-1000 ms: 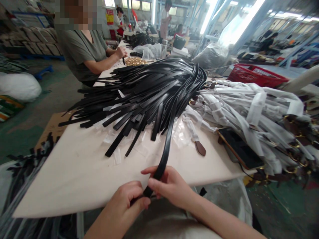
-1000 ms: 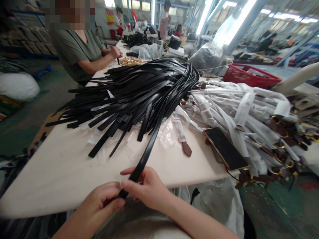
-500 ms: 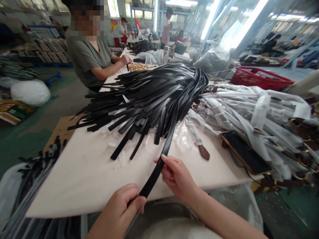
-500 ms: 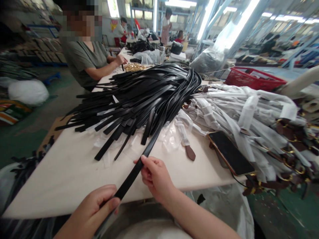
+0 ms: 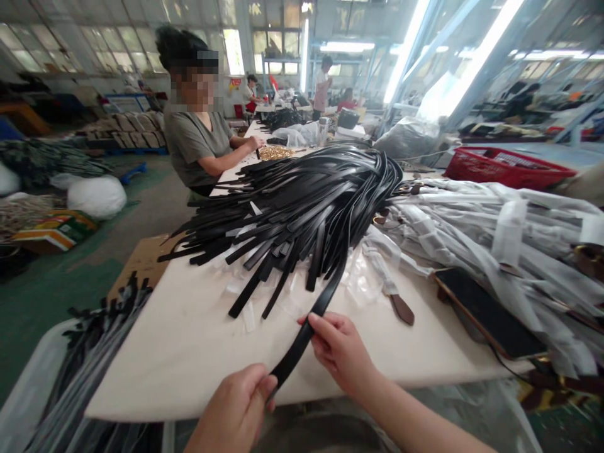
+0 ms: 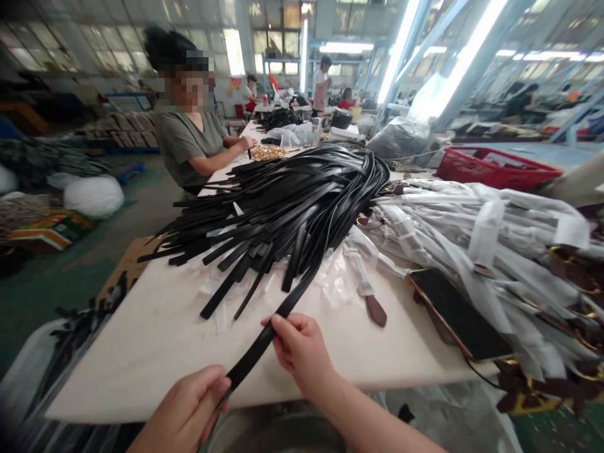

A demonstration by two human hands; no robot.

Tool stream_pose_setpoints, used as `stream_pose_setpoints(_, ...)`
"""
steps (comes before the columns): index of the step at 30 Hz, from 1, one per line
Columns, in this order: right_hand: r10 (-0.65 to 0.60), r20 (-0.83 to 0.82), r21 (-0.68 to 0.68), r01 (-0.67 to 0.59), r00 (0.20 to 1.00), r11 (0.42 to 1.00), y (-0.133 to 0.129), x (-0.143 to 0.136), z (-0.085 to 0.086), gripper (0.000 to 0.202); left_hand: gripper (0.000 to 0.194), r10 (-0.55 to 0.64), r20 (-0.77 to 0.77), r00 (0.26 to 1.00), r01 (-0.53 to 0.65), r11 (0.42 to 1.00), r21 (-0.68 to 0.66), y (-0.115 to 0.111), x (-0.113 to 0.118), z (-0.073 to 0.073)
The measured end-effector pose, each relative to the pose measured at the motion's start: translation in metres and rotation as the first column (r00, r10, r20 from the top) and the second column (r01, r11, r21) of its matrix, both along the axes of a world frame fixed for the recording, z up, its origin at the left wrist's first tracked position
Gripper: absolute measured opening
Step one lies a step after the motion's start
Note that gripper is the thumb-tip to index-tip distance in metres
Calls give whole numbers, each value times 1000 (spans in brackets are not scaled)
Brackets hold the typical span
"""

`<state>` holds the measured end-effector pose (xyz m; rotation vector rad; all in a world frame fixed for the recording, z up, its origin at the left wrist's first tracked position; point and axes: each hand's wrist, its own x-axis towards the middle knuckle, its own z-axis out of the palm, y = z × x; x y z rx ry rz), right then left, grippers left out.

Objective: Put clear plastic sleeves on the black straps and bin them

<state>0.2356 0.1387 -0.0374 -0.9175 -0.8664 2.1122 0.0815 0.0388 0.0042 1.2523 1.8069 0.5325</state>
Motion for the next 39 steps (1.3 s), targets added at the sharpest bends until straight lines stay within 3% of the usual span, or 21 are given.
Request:
stream_pose_setpoints(3,282,113,145,-297,953,944,-6,3,-2,48,40,-26,-24,999,27,999,35,4,1,-1)
stream_pose_setpoints(4,290,93,128,-301,952,945,-5,5,-1,45,39,-36,-33,999,38,999,39,4,1,-2)
stream_pose_setpoints(6,110,5,22,-110,994,994,0,8,1,39,40,-52,-43,998,53,998,17,5,0,-3)
stream_pose_setpoints(8,-124,-11,-53,123,992,991,5,9,2,42,42,-60,-39,997,59,998,-20,5,-1,-3)
stream_pose_setpoints(9,-154,18,-26,155,988,988,6,9,2,43,43,-60,-34,998,59,998,-30,6,-1,-3)
stream_pose_setpoints(11,3,94,89,-11,996,996,1,8,1,47,43,-64,-3,998,64,998,-8,8,0,-4)
stream_pose_setpoints(13,218,160,171,-245,963,954,-5,7,0,50,43,-84,28,996,83,996,36,9,1,-4)
stream_pose_setpoints(14,249,163,185,-277,955,943,-7,8,1,51,43,-93,24,995,91,995,48,9,0,-4)
stream_pose_setpoints(15,196,149,188,-222,969,957,-7,9,2,49,44,-95,6,995,95,994,45,7,-1,-5)
stream_pose_setpoints(17,-44,123,179,21,991,984,-5,10,6,44,47,-75,-63,995,76,997,14,2,-6,-6)
stream_pose_setpoints(19,-184,145,202,153,972,967,-4,5,8,41,48,-44,-139,989,44,999,-5,-4,-10,-8)
stream_pose_setpoints(20,-145,173,233,102,974,967,-6,0,9,40,48,-31,-168,985,31,1000,-1,-7,-12,-9)
stream_pose_setpoints(22,85,225,260,-144,971,955,-13,-12,8,41,48,-7,-208,978,11,1000,21,-11,-14,-11)
stream_pose_setpoints(25,361,181,229,-396,915,889,-20,-25,7,43,46,53,-235,970,-41,998,54,-20,-17,-16)
stream_pose_setpoints(26,350,157,217,-378,924,900,-20,-27,8,44,45,89,-248,965,-75,995,65,-24,-19,-17)
stream_pose_setpoints(28,191,128,207,-215,973,955,-17,-30,11,44,43,176,-280,944,-157,984,89,-33,-24,-19)
stream_pose_setpoints(30,45,132,225,-74,990,972,-16,-35,13,42,42,234,-285,930,-211,971,109,-43,-28,-20)
stream_pose_setpoints(32,129,151,302,-169,980,938,-23,-45,12,39,43,258,-245,934,-233,964,127,-51,-32,-21)
stream_pose_setpoints(34,344,184,369,-389,921,844,-35,-58,11,37,44,284,-181,942,-258,954,156,-58,-37,-22)
stream_pose_setpoints(36,499,180,363,-529,848,767,-49,-70,10,37,45,327,-126,936,-304,937,174,-67,-42,-24)
stream_pose_setpoints(39,522,161,301,-546,837,782,-65,-86,7,34,45,404,-64,912,-389,905,170,-82,-50,-26)
